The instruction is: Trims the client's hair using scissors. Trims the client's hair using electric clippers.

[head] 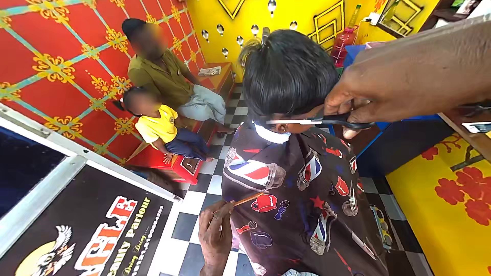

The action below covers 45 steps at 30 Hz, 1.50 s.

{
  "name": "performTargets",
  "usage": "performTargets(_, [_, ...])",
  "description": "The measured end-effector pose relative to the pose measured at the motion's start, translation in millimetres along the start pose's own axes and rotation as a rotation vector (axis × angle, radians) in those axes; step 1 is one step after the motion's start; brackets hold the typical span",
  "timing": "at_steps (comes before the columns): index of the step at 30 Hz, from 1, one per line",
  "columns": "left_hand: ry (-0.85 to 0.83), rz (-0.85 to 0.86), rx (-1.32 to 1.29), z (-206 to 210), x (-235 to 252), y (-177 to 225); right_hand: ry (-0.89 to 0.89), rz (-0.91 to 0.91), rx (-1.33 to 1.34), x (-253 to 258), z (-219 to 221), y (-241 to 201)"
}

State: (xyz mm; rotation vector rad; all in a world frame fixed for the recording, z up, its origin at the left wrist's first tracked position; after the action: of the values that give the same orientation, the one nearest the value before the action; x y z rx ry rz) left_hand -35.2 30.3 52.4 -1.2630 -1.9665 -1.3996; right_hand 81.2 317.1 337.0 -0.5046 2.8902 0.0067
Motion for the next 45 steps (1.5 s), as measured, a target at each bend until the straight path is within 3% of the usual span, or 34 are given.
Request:
performTargets(2, [0.003, 0.000, -0.034, 2, 6, 2, -0.011, 0.035, -0.023, -8, 5, -11])
performTargets(5, [0.000, 0.017, -0.085, 7, 23, 8, -0.046, 0.291, -0.003, -24, 18, -29])
performTargets(7, [0.009, 0.037, -0.130, 8, 43, 14, -0.015, 0.297, 0.122, -36, 34, -34])
performTargets(11, [0.066, 0.155, -0.154, 0, 109, 45, 0.341, 0.118, 0.444, -67, 71, -35])
performTargets(16, [0.085, 0.500, -0.018, -12, 208, 134, 0.960, 0.060, 1.078, -70, 146, -22])
performTargets(18, [0.017, 0.549, 0.078, -6, 236, 160, 1.065, 0.128, 1.204, -61, 182, -22])
performTargets(20, [-0.078, 0.543, 0.193, 6, 251, 168, 1.061, 0.178, 1.306, -54, 216, -27])
performTargets(24, [-0.200, 0.578, 0.304, 23, 239, 151, 0.966, 0.240, 1.394, -53, 262, -35])
performTargets(29, [-0.146, 0.797, 0.331, 24, 204, 128, 0.949, 0.229, 1.446, -50, 283, -34])
performTargets(31, [-0.103, 0.804, 0.241, 15, 194, 119, 0.976, 0.205, 1.456, -42, 281, -37])
performTargets(35, [0.069, 0.580, 0.022, -9, 217, 103, 1.040, 0.198, 1.391, -22, 262, -49])
performTargets(38, [0.010, 0.465, -0.173, 3, 249, 83, 1.098, 0.246, 1.332, -5, 246, -62])
performTargets(41, [-0.093, 0.513, -0.318, 33, 256, 57, 1.190, 0.334, 1.267, 16, 237, -85])
performTargets(45, [-0.102, 0.624, -0.340, 62, 238, 36, 1.283, 0.431, 1.227, 41, 230, -116])
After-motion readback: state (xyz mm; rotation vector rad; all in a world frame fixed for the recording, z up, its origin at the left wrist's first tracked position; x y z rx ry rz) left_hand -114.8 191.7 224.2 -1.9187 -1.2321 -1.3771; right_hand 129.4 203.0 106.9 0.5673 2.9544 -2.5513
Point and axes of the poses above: each hand's wrist, its own x-axis towards the middle knuckle, its own z-axis out of the palm, y = z × x, the point moved 7 cm from there along x, towards the middle knuckle, and after that the axes turned 1 degree about -x, right-handed, at the moved point
